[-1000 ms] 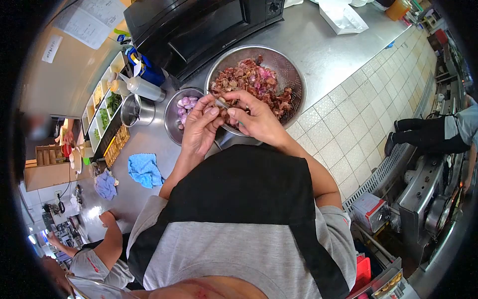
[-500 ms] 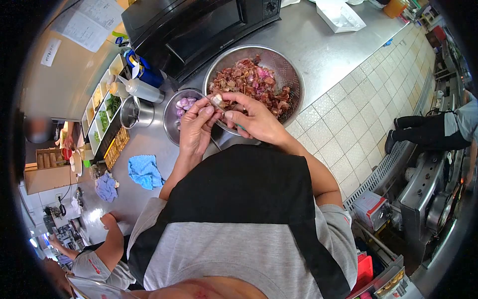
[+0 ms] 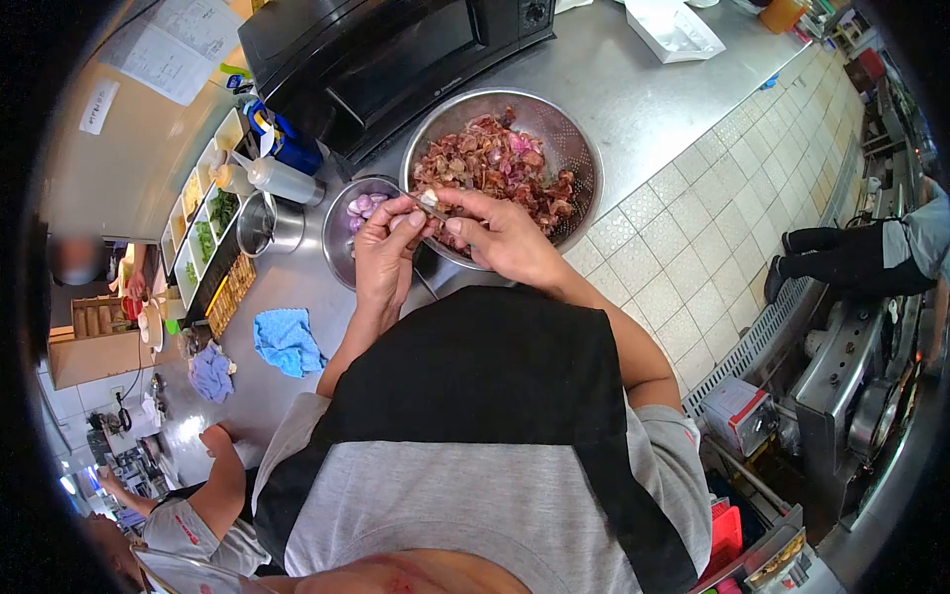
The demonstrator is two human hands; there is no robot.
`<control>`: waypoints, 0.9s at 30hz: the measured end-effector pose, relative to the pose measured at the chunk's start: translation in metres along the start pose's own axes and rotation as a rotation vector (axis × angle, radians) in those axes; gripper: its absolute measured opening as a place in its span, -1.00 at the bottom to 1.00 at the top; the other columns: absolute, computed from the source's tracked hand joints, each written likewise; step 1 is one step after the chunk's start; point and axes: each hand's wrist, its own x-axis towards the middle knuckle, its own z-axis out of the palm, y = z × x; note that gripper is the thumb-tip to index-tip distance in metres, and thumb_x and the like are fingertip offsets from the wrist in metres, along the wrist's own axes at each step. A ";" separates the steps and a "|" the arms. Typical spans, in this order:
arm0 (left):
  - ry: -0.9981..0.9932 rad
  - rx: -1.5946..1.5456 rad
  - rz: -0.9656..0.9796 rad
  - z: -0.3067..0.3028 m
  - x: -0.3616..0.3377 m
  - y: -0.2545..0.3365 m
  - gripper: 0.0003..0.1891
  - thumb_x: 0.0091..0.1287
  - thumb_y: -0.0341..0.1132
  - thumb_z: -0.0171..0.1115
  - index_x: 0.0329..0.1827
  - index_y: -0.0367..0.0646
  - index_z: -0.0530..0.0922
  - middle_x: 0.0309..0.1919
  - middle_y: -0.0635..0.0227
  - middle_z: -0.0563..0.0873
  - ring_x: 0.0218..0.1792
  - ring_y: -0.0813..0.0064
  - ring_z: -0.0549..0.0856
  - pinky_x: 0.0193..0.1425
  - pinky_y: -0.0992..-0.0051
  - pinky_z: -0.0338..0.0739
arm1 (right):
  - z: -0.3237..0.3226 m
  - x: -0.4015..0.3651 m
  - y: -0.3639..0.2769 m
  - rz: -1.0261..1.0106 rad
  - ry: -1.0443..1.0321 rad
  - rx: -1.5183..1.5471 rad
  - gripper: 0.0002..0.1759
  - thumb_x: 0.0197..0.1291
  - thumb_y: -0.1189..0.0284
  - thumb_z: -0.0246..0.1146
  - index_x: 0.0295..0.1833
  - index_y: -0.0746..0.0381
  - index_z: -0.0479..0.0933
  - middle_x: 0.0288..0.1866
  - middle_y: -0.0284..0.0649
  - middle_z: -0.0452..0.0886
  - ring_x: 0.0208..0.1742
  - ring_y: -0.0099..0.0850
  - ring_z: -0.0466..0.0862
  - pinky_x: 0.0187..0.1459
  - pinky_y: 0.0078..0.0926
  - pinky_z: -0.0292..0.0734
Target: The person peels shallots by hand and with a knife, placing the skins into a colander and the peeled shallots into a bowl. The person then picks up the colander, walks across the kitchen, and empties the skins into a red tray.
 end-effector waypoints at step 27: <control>-0.028 0.049 0.031 -0.007 0.001 -0.002 -0.78 0.24 -0.53 0.25 -0.05 -0.31 0.55 -0.20 0.22 0.68 -0.26 0.47 0.70 -0.12 0.55 0.61 | -0.002 -0.002 -0.001 0.042 -0.090 0.186 -0.53 0.35 0.42 0.05 0.34 0.24 0.22 -0.39 -0.34 0.44 -0.64 -0.66 0.31 -0.65 -0.71 0.20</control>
